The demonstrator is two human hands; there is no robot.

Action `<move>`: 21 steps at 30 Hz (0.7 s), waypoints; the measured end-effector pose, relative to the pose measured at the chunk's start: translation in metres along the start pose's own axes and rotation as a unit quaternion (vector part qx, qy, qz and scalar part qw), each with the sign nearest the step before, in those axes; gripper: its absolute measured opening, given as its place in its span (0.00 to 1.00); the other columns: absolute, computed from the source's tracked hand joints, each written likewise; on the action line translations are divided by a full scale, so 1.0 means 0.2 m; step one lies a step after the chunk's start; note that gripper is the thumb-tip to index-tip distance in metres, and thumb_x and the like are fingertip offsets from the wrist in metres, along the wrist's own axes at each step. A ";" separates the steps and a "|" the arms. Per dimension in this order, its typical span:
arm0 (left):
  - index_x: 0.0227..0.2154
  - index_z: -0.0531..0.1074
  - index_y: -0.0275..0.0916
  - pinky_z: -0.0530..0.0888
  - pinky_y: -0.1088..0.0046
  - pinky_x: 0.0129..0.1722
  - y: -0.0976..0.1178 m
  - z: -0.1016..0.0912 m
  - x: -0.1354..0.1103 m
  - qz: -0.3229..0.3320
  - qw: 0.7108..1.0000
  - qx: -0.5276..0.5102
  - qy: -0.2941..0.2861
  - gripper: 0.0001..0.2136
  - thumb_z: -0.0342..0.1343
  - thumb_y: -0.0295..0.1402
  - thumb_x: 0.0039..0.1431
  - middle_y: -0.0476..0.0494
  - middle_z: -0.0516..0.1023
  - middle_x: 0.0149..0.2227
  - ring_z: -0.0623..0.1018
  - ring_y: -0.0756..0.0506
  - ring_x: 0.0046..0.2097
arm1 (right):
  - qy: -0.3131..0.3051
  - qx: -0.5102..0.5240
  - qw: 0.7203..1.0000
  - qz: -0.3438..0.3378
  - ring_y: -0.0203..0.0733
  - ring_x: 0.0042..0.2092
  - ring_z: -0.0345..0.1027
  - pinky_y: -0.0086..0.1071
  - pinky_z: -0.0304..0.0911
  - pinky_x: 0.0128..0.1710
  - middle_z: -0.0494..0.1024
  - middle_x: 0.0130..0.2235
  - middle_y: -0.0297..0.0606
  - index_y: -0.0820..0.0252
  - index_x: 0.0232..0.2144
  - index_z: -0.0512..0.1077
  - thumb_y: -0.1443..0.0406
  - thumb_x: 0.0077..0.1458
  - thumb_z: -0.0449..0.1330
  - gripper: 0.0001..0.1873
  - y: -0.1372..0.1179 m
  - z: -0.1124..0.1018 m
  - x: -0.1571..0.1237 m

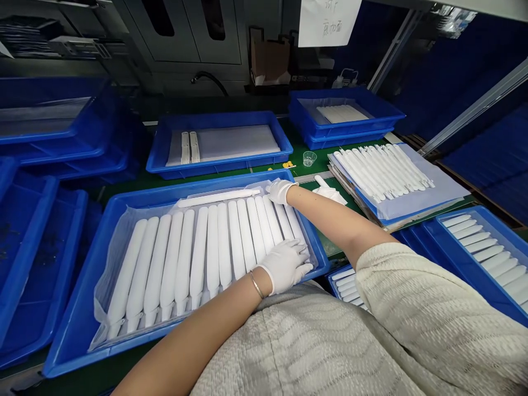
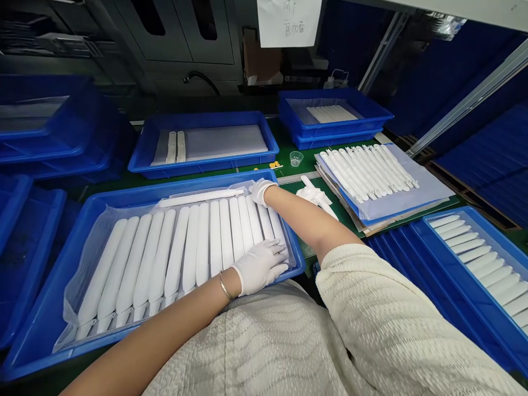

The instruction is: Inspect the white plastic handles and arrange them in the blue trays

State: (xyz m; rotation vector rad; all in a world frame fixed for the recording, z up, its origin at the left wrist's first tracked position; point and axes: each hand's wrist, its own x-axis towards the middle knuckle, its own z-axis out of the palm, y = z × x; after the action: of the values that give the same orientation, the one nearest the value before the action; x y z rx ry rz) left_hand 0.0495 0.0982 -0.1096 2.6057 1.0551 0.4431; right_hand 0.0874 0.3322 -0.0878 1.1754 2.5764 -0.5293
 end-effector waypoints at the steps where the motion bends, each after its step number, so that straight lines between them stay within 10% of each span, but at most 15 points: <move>1: 0.44 0.77 0.37 0.70 0.55 0.57 0.00 0.00 0.00 0.000 1.000 -0.001 0.002 0.18 0.46 0.43 0.71 0.36 0.79 0.47 0.76 0.36 0.53 | -0.005 -0.010 1.000 0.007 0.66 0.50 0.72 0.60 0.64 0.49 0.78 0.46 0.63 0.75 0.44 0.71 0.67 0.53 0.64 0.18 0.01 -0.01 0.00; 13: 0.43 0.75 0.37 0.72 0.60 0.50 0.07 -0.06 -0.02 -0.002 0.999 -0.037 0.003 0.15 0.49 0.42 0.70 0.38 0.76 0.44 0.74 0.39 0.45 | 0.021 0.024 0.999 -0.041 0.41 0.31 0.64 0.32 0.58 0.32 0.73 0.34 0.39 0.61 0.37 0.69 0.52 0.61 0.56 0.16 0.14 -0.22 -0.17; 21: 0.43 0.78 0.38 0.71 0.58 0.56 0.08 -0.16 -0.06 -0.008 0.991 -0.137 0.010 0.15 0.47 0.37 0.71 0.38 0.79 0.45 0.76 0.39 0.50 | 0.044 0.110 0.990 -0.073 0.37 0.30 0.59 0.30 0.52 0.31 0.67 0.28 0.34 0.59 0.27 0.67 0.54 0.60 0.59 0.17 0.16 -0.26 -0.32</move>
State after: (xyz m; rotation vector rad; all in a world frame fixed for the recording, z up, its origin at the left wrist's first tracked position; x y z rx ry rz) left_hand 0.0394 0.0836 -0.0769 2.3542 0.9479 0.5671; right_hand 0.1491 0.3317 -0.0231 1.1035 2.7502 -0.8311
